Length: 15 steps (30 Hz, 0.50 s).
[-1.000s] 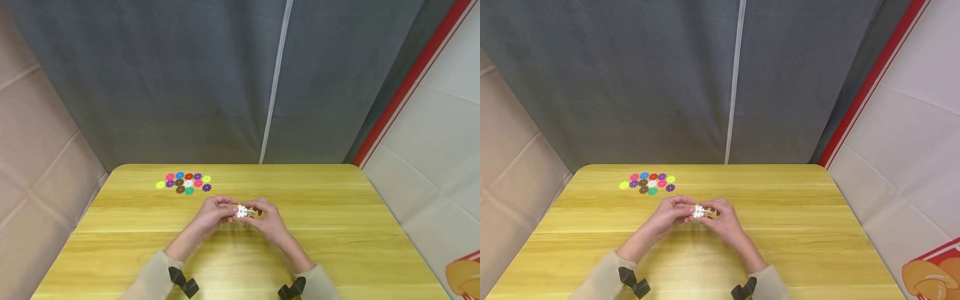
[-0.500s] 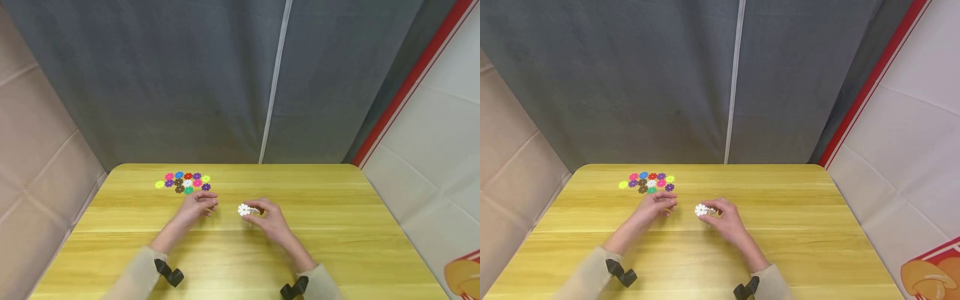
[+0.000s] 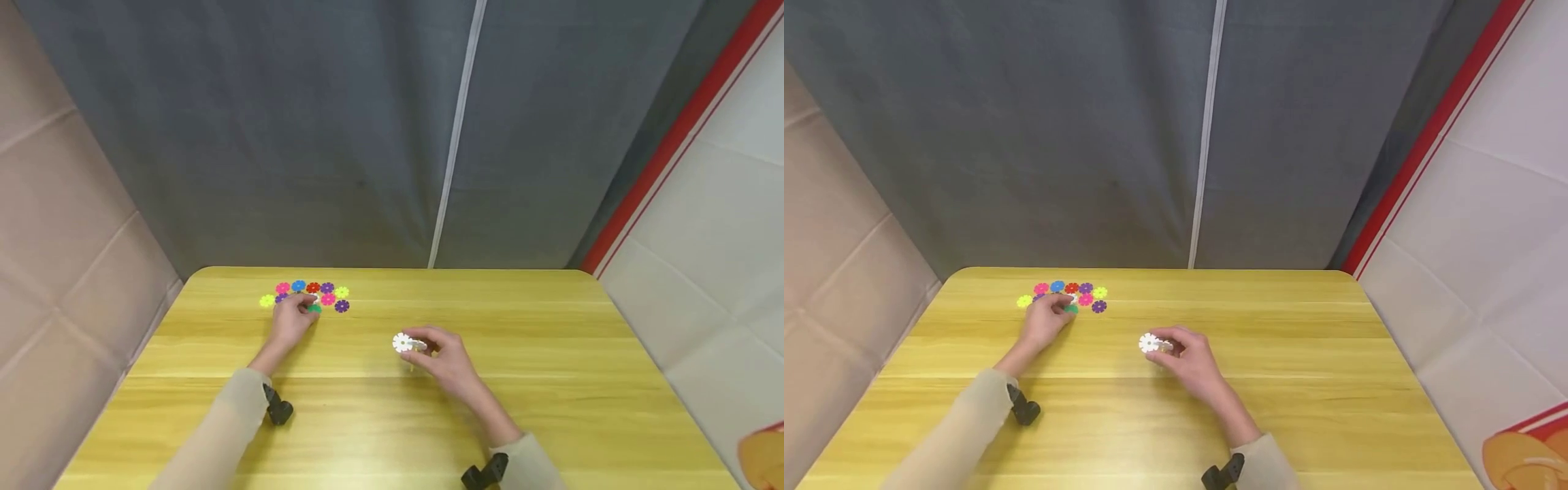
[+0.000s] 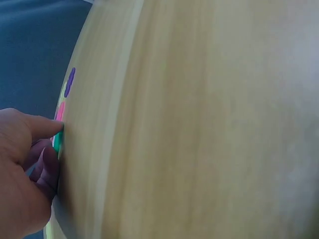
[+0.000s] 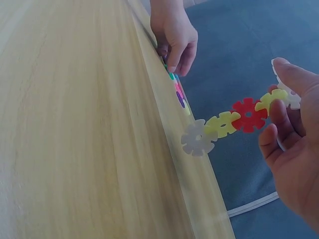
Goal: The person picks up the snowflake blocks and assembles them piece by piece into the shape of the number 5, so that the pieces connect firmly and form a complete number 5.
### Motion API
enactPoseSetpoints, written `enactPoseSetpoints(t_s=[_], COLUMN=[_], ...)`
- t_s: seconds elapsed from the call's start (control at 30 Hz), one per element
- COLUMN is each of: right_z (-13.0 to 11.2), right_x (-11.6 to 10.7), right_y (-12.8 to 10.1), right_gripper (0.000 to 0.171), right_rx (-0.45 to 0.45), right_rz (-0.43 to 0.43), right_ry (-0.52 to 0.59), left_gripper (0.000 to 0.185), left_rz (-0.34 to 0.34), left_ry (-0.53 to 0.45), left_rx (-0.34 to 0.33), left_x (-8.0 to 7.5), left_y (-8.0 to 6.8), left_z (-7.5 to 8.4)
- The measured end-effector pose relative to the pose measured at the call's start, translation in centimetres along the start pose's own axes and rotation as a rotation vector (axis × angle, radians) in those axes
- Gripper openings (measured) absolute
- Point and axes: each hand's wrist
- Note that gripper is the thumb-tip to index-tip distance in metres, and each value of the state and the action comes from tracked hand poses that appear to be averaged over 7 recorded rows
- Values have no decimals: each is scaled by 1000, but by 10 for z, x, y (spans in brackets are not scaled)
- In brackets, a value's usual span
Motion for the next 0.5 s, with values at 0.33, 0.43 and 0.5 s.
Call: enactPoseSetpoints(t_s=[0.33,0.43,0.5], right_z=[-2,-2,-2], right_x=[2,3,3], right_y=[2,2,2], right_gripper=[35,35,35], right_rx=[5,-4,-6], right_rz=[-26,-33,-34], right_ry=[22,23,17], left_gripper=[32,31,32], left_rz=[-16,-24,-40], left_ry=[50,46,41], left_rx=[-44,-59,-71], left_x=[-8,-8,-8], left_y=[2,1,0], left_z=[0,-1,0])
Point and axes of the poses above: each hand's wrist, its own y-axis towards the middle knuckle, its own x-axis out of the palm, z = x × y, and after that the axes turned 15 degrees about -y, right-handed
